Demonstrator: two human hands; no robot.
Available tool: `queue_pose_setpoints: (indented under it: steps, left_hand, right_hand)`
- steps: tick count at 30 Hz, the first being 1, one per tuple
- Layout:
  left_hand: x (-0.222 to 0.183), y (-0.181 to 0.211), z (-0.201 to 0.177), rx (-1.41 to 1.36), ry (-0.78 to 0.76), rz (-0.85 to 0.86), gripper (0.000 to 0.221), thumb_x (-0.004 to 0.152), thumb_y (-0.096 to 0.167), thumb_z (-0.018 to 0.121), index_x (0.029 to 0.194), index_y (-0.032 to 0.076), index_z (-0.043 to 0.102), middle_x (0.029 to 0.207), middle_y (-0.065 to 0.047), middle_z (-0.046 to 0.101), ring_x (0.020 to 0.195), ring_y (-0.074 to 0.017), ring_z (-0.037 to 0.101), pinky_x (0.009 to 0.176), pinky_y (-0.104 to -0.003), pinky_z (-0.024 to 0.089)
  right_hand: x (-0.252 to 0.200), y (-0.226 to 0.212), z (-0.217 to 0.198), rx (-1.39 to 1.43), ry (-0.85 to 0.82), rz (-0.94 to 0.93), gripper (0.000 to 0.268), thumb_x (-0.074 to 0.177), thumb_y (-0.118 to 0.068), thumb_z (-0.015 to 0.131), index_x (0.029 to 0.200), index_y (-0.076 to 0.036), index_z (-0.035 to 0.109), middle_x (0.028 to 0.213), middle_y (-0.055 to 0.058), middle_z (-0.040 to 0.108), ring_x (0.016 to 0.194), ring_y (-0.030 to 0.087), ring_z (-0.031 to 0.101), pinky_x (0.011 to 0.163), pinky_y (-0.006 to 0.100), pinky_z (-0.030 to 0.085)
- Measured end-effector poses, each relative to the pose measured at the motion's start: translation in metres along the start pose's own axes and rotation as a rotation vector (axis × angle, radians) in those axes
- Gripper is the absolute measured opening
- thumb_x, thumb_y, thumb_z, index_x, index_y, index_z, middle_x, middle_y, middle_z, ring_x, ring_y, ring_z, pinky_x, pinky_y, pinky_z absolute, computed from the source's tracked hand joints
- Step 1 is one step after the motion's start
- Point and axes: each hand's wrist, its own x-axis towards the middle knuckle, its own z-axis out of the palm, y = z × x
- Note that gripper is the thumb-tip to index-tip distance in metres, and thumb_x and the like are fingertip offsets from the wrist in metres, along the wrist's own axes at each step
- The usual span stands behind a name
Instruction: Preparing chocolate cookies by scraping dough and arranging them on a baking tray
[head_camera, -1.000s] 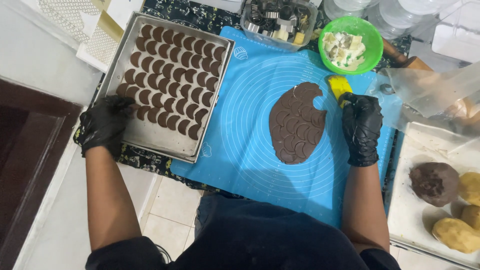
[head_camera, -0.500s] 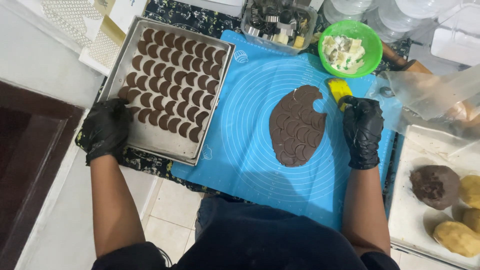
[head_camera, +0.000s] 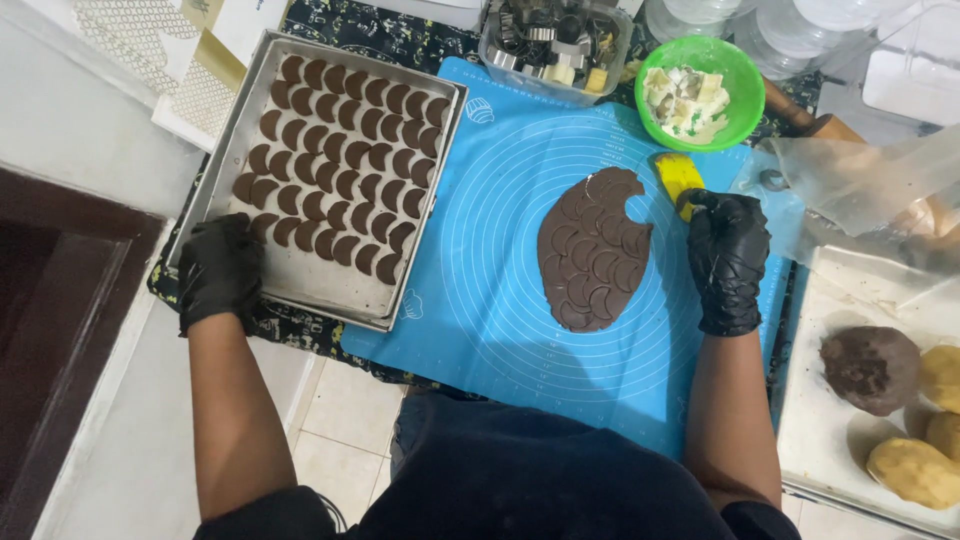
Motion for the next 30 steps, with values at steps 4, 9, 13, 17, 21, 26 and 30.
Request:
queue_pose_setpoints:
  steps: [4, 9, 13, 17, 21, 26, 30]
  left_hand:
    - [0.022, -0.028, 0.041, -0.023, 0.035, -0.065, 0.024, 0.095, 0.035, 0.073, 0.118, 0.029, 0.078, 0.093, -0.013, 0.078, 0.093, -0.0471, 0.074, 0.069, -0.062, 0.06]
    - [0.015, -0.025, 0.023, -0.072, 0.045, -0.035, 0.032, 0.101, 0.034, 0.07, 0.124, 0.014, 0.077, 0.097, -0.022, 0.077, 0.093, -0.0488, 0.073, 0.074, -0.06, 0.06]
    - [-0.034, 0.057, -0.04, -0.277, 0.183, -0.068, 0.045, 0.096, 0.046, 0.085, 0.129, 0.017, 0.076, 0.089, -0.008, 0.076, 0.082, -0.0306, 0.075, 0.07, -0.048, 0.059]
    - [-0.068, 0.158, -0.068, -0.6, 0.424, 0.137, 0.029, 0.093, 0.001, 0.082, 0.12, -0.004, 0.073, 0.092, -0.027, 0.073, 0.095, -0.0442, 0.072, 0.071, -0.047, 0.057]
    - [-0.088, 0.245, -0.064, -0.923, 0.202, 0.317, 0.026, 0.094, 0.001, 0.077, 0.118, -0.002, 0.069, 0.094, -0.023, 0.069, 0.101, -0.038, 0.072, 0.08, -0.042, 0.059]
    - [-0.087, 0.325, -0.011, -1.084, -0.06, 0.523, 0.032, 0.092, 0.015, 0.075, 0.124, 0.015, 0.069, 0.107, -0.007, 0.068, 0.109, -0.0265, 0.071, 0.091, -0.039, 0.064]
    - [-0.062, 0.362, 0.046, -0.735, 0.097, 0.747, 0.039, 0.094, 0.035, 0.073, 0.131, 0.025, 0.068, 0.112, -0.005, 0.072, 0.114, -0.0321, 0.068, 0.099, -0.049, 0.055]
  right_hand:
    - [-0.005, 0.014, 0.006, 0.061, -0.004, 0.201, 0.019, 0.101, -0.005, 0.071, 0.116, -0.008, 0.082, 0.109, 0.018, 0.068, 0.091, 0.045, 0.07, 0.071, 0.05, 0.061]
    - [-0.005, 0.021, -0.005, 0.095, 0.009, 0.299, 0.022, 0.1, -0.012, 0.073, 0.12, -0.015, 0.081, 0.102, 0.012, 0.069, 0.094, 0.04, 0.071, 0.073, 0.048, 0.058]
    - [-0.004, 0.024, -0.016, 0.025, -0.113, 0.365, 0.027, 0.095, -0.019, 0.075, 0.121, -0.011, 0.079, 0.093, 0.018, 0.071, 0.09, 0.044, 0.071, 0.072, 0.053, 0.058]
    - [-0.005, 0.033, -0.008, -0.023, -0.255, 0.459, 0.041, 0.091, -0.031, 0.08, 0.126, -0.011, 0.076, 0.102, 0.021, 0.074, 0.095, 0.043, 0.072, 0.074, 0.051, 0.06]
    - [-0.012, 0.056, -0.003, -0.096, -0.405, 0.505, 0.03, 0.091, -0.035, 0.078, 0.115, -0.019, 0.07, 0.109, 0.013, 0.07, 0.105, 0.041, 0.07, 0.086, 0.053, 0.058]
    - [-0.018, 0.047, -0.015, 0.028, -0.262, 0.386, 0.029, 0.091, -0.026, 0.079, 0.111, -0.008, 0.067, 0.101, 0.018, 0.068, 0.099, 0.048, 0.069, 0.08, 0.055, 0.056]
    - [-0.015, 0.051, -0.021, -0.031, -0.14, 0.32, 0.025, 0.09, -0.026, 0.08, 0.107, -0.013, 0.066, 0.099, 0.015, 0.066, 0.097, 0.046, 0.069, 0.08, 0.055, 0.056]
